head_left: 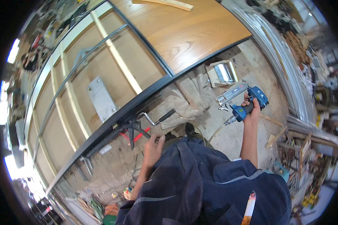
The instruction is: The person assembles a wooden panel structure by tapping wooden strips into place with a rubber mallet, then uses a nail gun to fasten the frame. They apply sealant along the frame edges and position a large white panel onto the assembly.
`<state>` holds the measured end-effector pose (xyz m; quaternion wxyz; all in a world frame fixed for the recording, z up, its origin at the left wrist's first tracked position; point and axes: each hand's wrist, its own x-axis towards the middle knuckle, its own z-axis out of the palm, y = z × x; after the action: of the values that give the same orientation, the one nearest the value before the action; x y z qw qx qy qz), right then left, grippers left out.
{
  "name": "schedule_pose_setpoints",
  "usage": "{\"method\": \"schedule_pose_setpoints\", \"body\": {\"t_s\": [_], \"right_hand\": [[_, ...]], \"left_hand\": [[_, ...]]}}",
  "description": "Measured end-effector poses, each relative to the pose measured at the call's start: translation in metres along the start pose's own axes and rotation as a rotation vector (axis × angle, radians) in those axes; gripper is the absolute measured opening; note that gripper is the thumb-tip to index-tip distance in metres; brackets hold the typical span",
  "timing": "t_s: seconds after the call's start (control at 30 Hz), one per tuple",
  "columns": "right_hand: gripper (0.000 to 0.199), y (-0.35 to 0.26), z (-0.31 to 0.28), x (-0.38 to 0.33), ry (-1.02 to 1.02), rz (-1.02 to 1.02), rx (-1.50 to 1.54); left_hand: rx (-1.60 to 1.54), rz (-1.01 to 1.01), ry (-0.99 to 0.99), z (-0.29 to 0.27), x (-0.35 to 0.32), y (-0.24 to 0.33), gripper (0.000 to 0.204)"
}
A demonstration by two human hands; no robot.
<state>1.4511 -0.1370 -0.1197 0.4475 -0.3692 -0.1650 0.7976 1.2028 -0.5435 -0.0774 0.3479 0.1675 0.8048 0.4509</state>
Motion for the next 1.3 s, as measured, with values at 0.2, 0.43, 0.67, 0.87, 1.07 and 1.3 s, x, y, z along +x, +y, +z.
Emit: {"method": "schedule_pose_setpoints", "body": {"t_s": [0.2,0.43,0.67,0.87,1.07,1.3], "right_hand": [[0.046,0.039,0.015,0.106,-0.035,0.243,-0.034],[0.047,0.078,0.023,0.18,-0.34,0.415,-0.008],[0.05,0.086,0.039,0.17,-0.098,0.311,-0.405],[0.044,0.043,0.024,0.138,-0.183,0.187,-0.962],[0.041,0.042,0.047,0.077,-0.244,-0.157,-1.197],[0.028,0.171,0.068,-0.134,-0.569,0.049,-1.399]], "left_hand": [[0.089,-0.132,0.217,0.036,-0.043,-0.044,0.033],[0.129,-0.386,0.409,0.072,-0.143,-0.156,0.039],[0.166,-0.771,0.339,0.137,-0.27,-0.297,0.039],[0.0,-0.945,0.414,0.154,-0.287,-0.312,0.047],[0.055,-0.743,0.417,0.157,-0.293,-0.36,0.044],[-0.275,-0.744,0.457,0.092,-0.339,-0.441,0.036]]}}
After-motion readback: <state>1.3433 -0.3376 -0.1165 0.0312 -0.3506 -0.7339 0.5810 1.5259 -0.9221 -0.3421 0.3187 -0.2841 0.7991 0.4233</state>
